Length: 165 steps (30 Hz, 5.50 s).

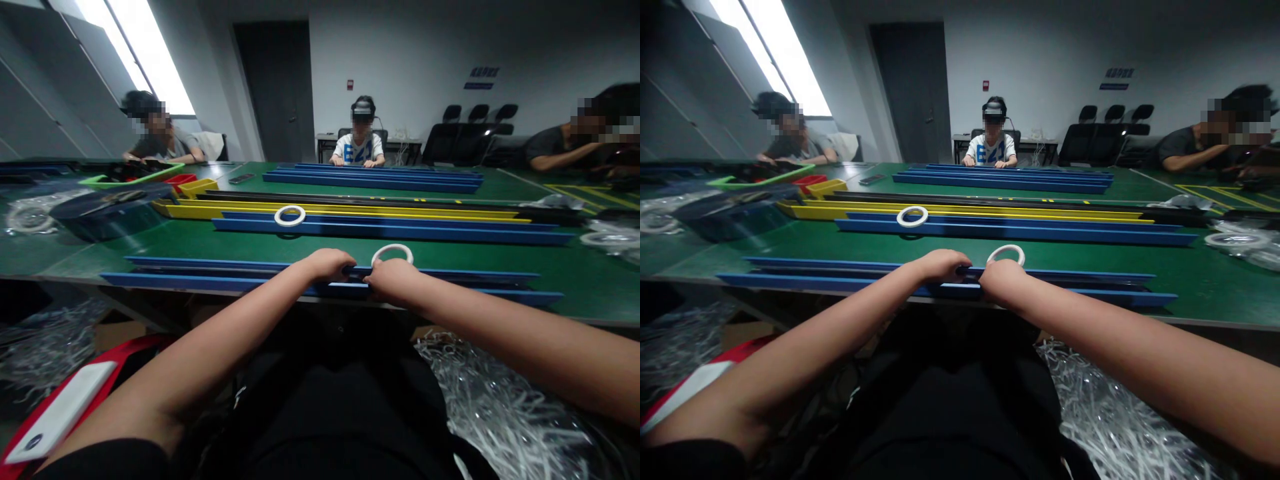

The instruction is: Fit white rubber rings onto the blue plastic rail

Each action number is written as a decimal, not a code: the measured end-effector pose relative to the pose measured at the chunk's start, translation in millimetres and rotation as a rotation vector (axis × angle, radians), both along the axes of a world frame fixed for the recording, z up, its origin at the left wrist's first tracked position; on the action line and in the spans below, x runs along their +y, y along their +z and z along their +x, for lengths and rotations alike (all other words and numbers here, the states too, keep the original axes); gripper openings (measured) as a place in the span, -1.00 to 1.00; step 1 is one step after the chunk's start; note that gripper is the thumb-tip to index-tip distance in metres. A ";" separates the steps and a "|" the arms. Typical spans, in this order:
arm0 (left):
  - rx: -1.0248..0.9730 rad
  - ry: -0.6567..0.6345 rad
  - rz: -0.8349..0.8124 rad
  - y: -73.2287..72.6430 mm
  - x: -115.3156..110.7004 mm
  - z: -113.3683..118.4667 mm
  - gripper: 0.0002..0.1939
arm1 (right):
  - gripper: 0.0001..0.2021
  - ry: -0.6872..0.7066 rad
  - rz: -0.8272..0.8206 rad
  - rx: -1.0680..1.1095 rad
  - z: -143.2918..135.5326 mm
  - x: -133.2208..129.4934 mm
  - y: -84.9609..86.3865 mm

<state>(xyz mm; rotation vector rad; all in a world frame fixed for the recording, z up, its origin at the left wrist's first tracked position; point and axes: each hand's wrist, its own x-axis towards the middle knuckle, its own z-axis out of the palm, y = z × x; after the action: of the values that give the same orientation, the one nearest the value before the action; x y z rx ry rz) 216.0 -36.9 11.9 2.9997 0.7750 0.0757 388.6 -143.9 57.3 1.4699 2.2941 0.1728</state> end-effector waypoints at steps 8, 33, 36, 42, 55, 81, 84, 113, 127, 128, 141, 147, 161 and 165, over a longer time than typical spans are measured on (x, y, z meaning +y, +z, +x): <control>-0.021 0.047 -0.049 -2.1 -2.4 7.4 -0.82 | -0.49 0.048 0.047 0.019 18.3 -2.2 -9.6; -0.016 0.105 -0.101 -4.7 2.6 5.4 -0.67 | -0.37 0.105 0.069 -0.103 73.5 -12.1 -6.8; -0.015 0.107 -0.101 -4.7 2.0 5.4 -0.66 | -0.36 0.081 0.069 -0.106 69.4 -13.2 -7.0; -0.013 0.112 -0.102 -4.3 1.6 6.0 -0.67 | -0.38 0.073 0.046 -0.187 59.5 -9.8 -5.2; 0.035 0.070 -0.050 1.2 -5.1 23.3 -0.71 | -0.44 0.133 0.059 -0.244 55.9 -9.0 -6.1; -0.032 0.059 -0.054 -5.7 -9.6 51.9 -0.75 | -0.45 0.405 0.394 0.116 117.0 -13.8 -37.7; -0.028 0.057 -0.060 -5.3 -9.1 50.8 -0.74 | -0.44 0.417 0.390 0.103 118.3 -13.0 -39.5; -0.087 0.181 -0.207 -1.0 14.1 -106.5 -0.86 | -0.47 0.378 0.304 0.252 -28.9 19.6 -41.1; -0.075 0.207 -0.268 -1.8 18.8 -103.2 -0.83 | -0.47 0.322 0.308 0.334 -27.2 18.8 -48.6; -0.072 0.220 -0.261 -2.0 18.3 -103.1 -0.82 | -0.47 0.330 0.310 0.343 -25.8 19.4 -49.3; -0.098 0.265 -0.239 -0.1 14.3 -105.1 -0.77 | -0.49 0.485 0.177 0.152 -8.3 29.0 -15.2; -0.115 0.269 -0.253 -1.1 15.7 -107.2 -0.73 | -0.45 0.429 0.111 0.102 2.4 25.4 -12.5; -0.091 0.287 -0.235 -2.3 16.9 -107.7 -0.66 | -0.50 0.261 0.072 0.016 -17.1 23.0 -19.2; -0.095 0.272 -0.226 -4.3 18.5 -107.7 -0.66 | -0.50 0.217 0.062 0.002 -19.8 22.5 -21.0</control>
<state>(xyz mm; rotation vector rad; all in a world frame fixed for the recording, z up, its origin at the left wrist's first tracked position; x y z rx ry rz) 108.3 -18.4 7.7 2.6439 1.0944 0.1283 368.8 -121.4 36.3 1.2468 2.4674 0.3062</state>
